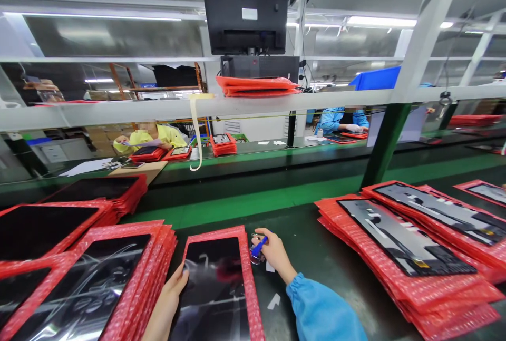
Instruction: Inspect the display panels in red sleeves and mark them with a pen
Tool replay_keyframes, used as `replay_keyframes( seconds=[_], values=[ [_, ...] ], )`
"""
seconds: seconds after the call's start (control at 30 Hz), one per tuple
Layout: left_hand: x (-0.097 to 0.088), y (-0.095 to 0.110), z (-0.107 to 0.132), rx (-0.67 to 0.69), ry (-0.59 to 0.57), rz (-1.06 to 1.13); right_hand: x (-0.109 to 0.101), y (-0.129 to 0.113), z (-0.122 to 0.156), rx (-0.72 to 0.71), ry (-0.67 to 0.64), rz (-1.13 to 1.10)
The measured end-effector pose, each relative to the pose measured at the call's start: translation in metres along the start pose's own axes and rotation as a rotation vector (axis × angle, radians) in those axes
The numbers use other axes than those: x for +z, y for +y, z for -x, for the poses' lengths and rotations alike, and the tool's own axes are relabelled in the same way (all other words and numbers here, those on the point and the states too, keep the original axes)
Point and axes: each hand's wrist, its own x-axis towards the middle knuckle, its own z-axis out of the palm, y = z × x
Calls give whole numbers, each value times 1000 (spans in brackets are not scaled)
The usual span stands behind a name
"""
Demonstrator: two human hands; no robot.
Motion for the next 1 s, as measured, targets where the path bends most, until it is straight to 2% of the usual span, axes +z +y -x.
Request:
replay_keyframes(
  seconds=[0.1,0.23,0.37,0.47,0.53,0.6,0.7,0.83,1.0],
  values=[
    [0,-5,-3,1,31,-10,2,0,-1,27,-10,7],
    [3,-6,-2,80,33,-21,2,-1,1,8,24,-30],
    [-4,-7,4,179,64,-61,-1,-9,15,-112,136,-52],
    [-19,-14,11,142,51,-77,6,-18,38,-244,198,-29],
    [-29,-21,15,113,40,-82,18,-21,57,-301,133,-13],
    [-36,-29,18,107,42,-91,35,-18,74,-326,8,0],
    [-37,-33,21,73,38,-108,55,-6,87,-358,-181,72],
    [-32,-17,22,14,-4,-137,57,13,79,-391,-306,94],
    [-21,16,23,5,-88,-151,52,28,65,-372,-327,-20]
  ],
)
